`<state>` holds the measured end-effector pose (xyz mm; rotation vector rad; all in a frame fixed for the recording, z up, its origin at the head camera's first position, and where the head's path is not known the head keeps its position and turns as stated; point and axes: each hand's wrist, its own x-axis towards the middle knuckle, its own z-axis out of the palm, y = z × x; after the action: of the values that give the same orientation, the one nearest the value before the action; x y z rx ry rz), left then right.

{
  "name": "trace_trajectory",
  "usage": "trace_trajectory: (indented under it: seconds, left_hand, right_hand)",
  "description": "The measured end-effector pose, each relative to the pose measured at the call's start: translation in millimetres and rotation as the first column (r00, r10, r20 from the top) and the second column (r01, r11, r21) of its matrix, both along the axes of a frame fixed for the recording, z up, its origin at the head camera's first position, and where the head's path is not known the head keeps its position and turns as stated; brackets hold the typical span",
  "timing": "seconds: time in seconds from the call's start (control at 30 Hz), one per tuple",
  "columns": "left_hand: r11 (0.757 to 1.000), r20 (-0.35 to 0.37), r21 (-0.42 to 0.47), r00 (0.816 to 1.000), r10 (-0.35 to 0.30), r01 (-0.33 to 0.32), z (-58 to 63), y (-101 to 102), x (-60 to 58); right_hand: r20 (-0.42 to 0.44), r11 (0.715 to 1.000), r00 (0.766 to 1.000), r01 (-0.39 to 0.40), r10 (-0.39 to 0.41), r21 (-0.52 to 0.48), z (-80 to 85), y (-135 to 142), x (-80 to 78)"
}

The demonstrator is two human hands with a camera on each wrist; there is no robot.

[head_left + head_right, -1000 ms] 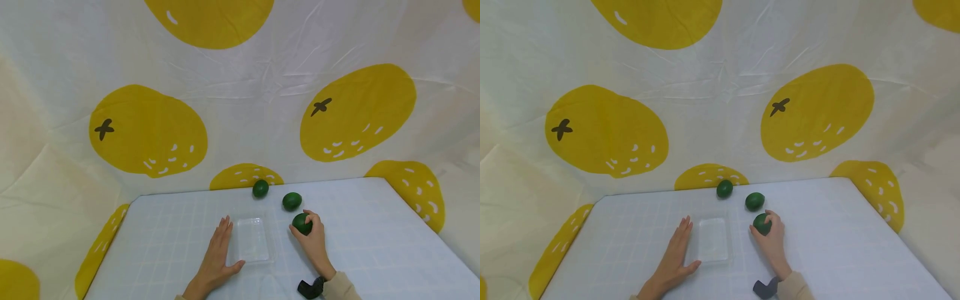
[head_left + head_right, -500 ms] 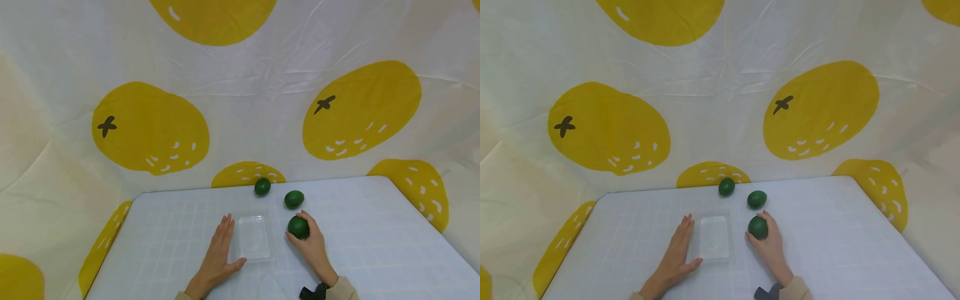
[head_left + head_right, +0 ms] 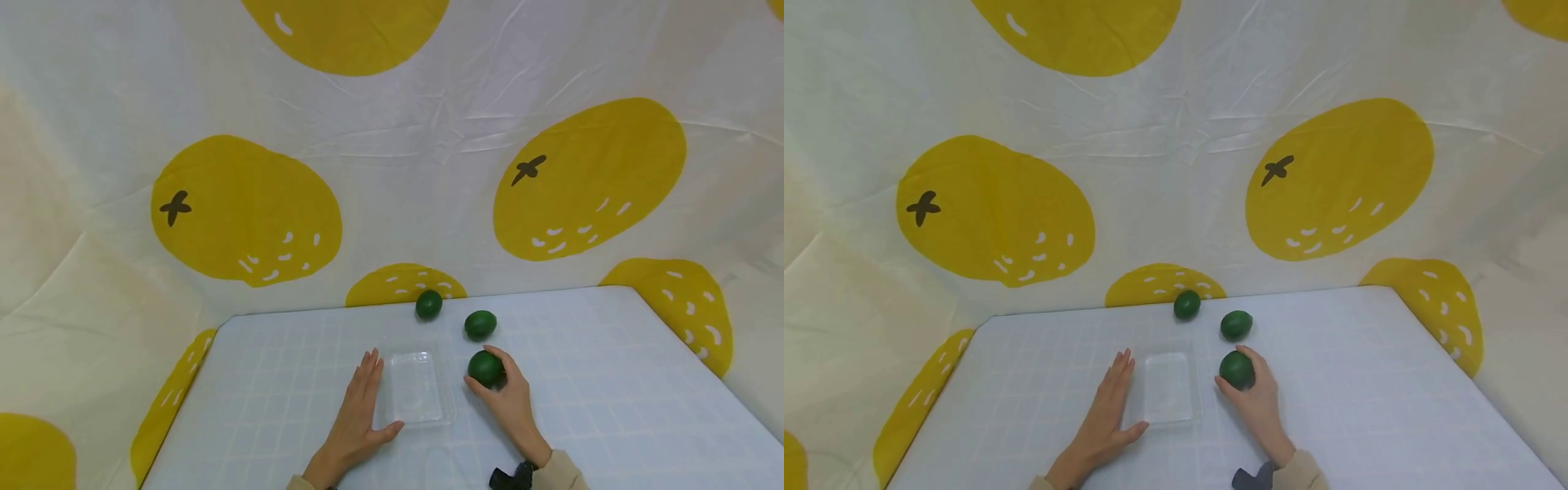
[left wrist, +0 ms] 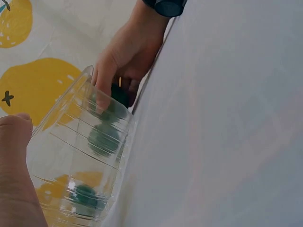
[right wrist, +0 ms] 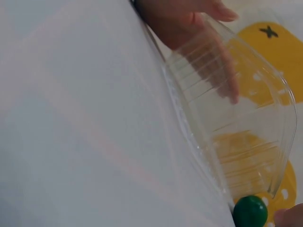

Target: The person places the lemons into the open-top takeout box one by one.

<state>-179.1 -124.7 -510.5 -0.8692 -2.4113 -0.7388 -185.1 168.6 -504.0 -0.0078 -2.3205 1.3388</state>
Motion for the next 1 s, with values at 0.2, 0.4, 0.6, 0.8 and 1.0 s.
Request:
trace_trajectory:
  seconds: [0.2,0.4,0.6,0.8,1.0]
  left_hand:
    - [1.0,-0.007,-0.002,1.0,0.002,-0.002,0.6,1,-0.5]
    - [1.0,0.02,-0.009,1.0,0.011,-0.011,1.5,0,0.1]
    - [1.0,0.038,-0.009,0.999,0.021,-0.021,0.8,-2,1.0]
    - [1.0,0.059,-0.014,0.998,0.029,-0.028,2.4,-1,2.3]
    - [1.0,0.033,0.006,0.999,0.013,-0.014,1.4,0,1.3]
  right_hand:
    - [-0.005,0.999,0.999,-0.04,0.04,-0.027,11.9,-3,-1.1]
    - [0.0,0.997,0.997,-0.073,0.074,-0.03,30.7,-8,-4.0]
    - [-0.012,0.988,0.991,-0.131,0.131,-0.086,71.3,-26,1.9]
    - [-0.063,0.973,0.977,-0.208,0.202,-0.097,90.1,-47,5.3]
    - [-0.081,0.964,0.965,-0.256,0.251,-0.07,63.6,-58,-9.6]
